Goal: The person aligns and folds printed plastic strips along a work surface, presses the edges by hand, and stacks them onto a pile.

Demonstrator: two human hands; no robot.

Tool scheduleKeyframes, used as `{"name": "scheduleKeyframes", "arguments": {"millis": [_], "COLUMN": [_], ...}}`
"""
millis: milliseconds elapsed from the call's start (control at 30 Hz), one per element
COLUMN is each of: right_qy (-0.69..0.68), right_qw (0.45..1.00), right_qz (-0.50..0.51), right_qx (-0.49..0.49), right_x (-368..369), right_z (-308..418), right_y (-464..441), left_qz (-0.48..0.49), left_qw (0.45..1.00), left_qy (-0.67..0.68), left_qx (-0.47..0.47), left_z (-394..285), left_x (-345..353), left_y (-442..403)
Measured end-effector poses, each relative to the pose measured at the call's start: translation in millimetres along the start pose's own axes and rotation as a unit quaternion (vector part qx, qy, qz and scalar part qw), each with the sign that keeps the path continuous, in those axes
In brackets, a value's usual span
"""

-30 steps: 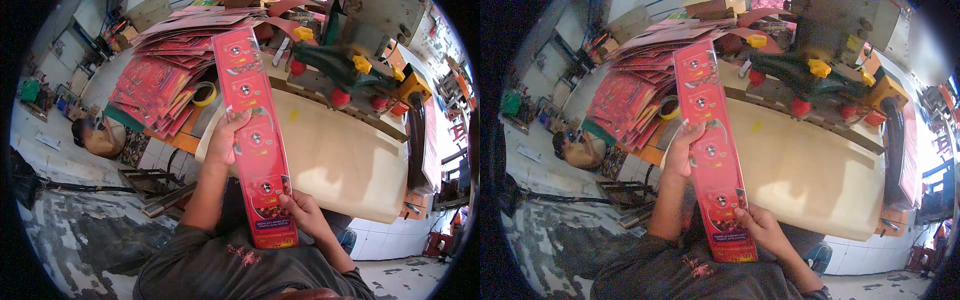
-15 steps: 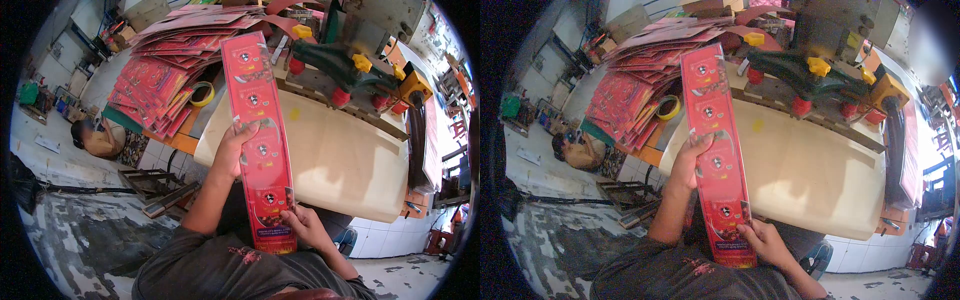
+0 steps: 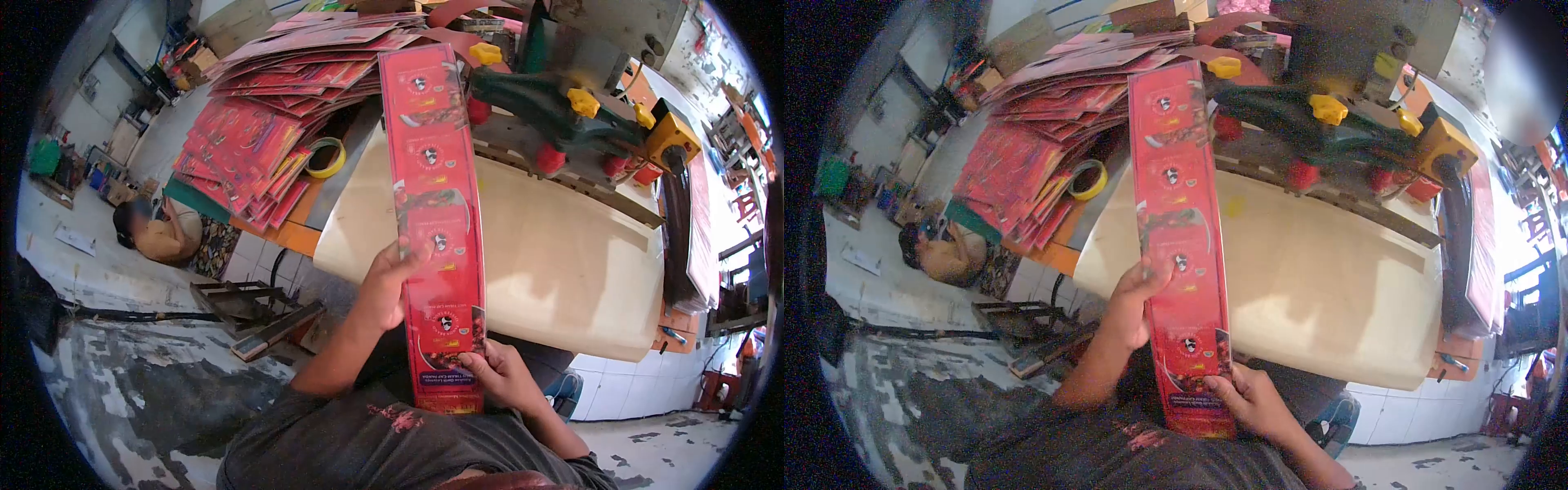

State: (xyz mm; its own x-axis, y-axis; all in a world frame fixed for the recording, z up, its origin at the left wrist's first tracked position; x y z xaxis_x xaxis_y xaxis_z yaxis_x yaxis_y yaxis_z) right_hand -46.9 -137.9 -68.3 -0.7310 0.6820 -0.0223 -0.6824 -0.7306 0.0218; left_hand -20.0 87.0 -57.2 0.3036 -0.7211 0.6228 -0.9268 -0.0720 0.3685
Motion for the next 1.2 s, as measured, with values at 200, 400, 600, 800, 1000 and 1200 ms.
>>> {"name": "scheduleKeyframes", "arguments": {"millis": [200, 400, 600, 800, 1000, 1200], "right_qy": [-0.03, -0.132, -0.086, -0.038, -0.045, 0.0], "right_qw": [0.999, 0.984, 0.981, 0.997, 0.994, 0.988], "right_qz": [0.037, -0.121, -0.168, -0.04, -0.057, -0.123], "right_qx": [-0.016, -0.027, -0.047, -0.054, -0.077, -0.091], "right_x": [-13, -48, -60, -50, -57, -64], "right_z": [8, 29, 30, 47, 49, 54], "right_y": [-8, -34, -40, -42, -42, -43], "left_qz": [-0.027, -0.067, -0.124, -0.102, -0.125, -0.125], "left_qw": [0.993, 0.936, 0.927, 0.94, 0.938, 0.955], "left_qy": [0.026, 0.08, 0.078, 0.101, 0.093, 0.104], "left_qx": [0.11, 0.337, 0.346, 0.308, 0.309, 0.247], "left_z": [-25, -78, -81, -82, -77, -68], "left_x": [2, 10, -10, -31, -30, -30], "left_y": [13, 23, 12, 4, 1, -2]}}
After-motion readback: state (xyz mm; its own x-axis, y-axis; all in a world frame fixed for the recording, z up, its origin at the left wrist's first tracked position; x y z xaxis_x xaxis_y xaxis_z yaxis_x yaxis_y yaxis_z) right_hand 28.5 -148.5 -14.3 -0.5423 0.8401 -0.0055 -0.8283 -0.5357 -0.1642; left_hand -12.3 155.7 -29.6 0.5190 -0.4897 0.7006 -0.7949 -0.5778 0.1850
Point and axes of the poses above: each hand's wrist, its own y-axis away from the middle knuckle, its own x-axis out of the palm, z = x × y, the point moved 4 cm from there along -y, towards the middle knuckle, and after that the axes turned 11 degrees about -x, right-handed, at the moved point
